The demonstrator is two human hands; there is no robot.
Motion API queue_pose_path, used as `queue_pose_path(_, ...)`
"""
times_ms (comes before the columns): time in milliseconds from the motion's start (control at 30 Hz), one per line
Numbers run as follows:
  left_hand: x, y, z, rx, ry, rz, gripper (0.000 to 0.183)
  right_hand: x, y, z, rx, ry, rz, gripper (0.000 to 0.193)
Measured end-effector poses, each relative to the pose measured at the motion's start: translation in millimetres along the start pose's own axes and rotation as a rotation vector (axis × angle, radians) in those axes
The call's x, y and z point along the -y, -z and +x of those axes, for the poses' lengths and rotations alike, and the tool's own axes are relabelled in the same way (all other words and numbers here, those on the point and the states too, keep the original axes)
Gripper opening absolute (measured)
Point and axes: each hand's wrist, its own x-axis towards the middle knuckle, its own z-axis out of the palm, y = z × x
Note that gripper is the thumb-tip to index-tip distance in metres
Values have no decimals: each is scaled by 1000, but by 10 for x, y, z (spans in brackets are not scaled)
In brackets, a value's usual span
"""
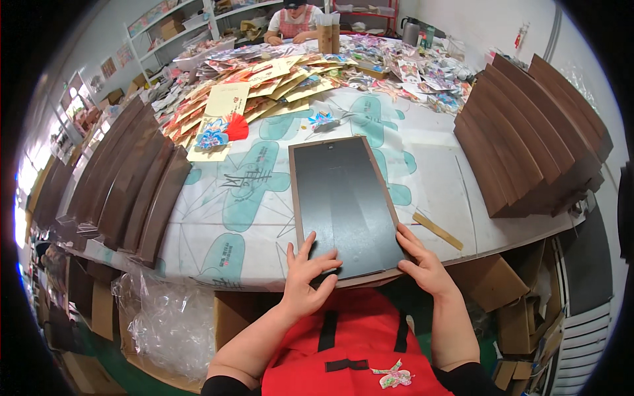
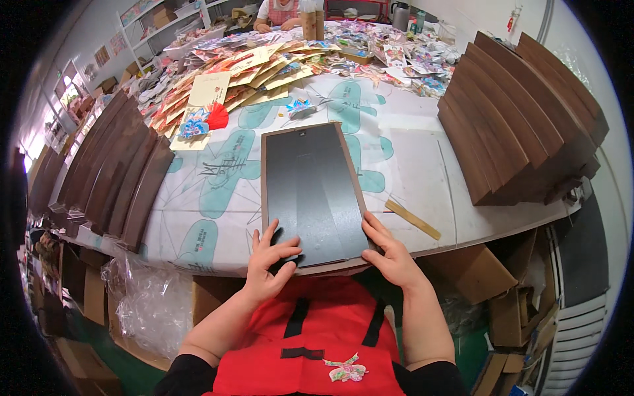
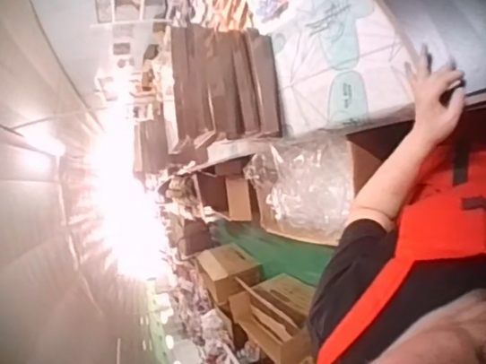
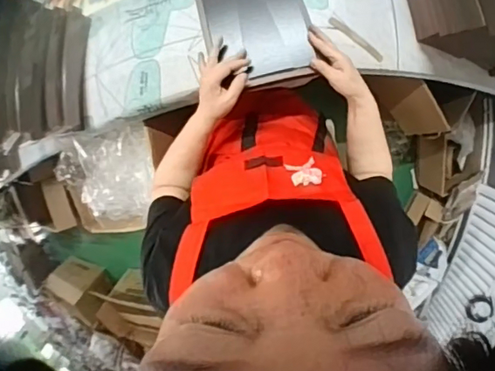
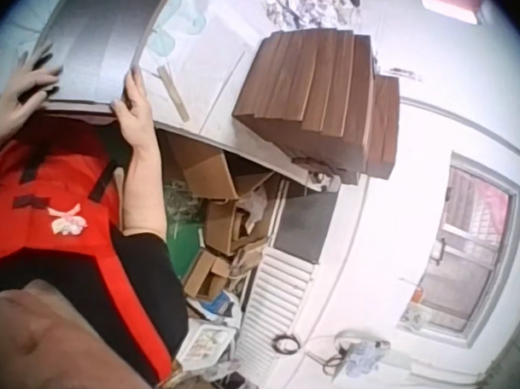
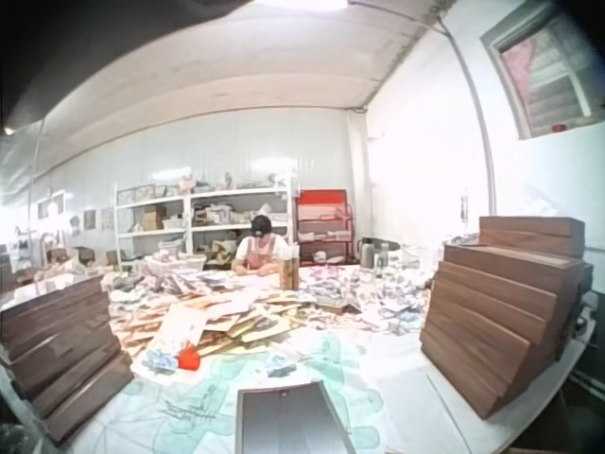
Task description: The person assembles a decorative frame by placing a red paper cutout into a wooden frame, securing it with a backing board, and using a wooden stick to press the edges. They repeat the process with another frame, ensuring the artwork is properly aligned and secured.
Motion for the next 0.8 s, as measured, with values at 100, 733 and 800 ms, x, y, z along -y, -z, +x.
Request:
queue_pose_path(100, -29, -29, 2, 19, -26, 23, 25, 51, 14, 22, -10, -10, -108, 60)
queue_pose_path(733, -16, -168, 895, 380, -373, 259, 24, -29, 27, 83, -59, 38, -109, 49)
queue_pose_path(800, -22, -181, 922, 387, -353, 241, 20, -33, 40, 193, -133, -34, 17, 43)
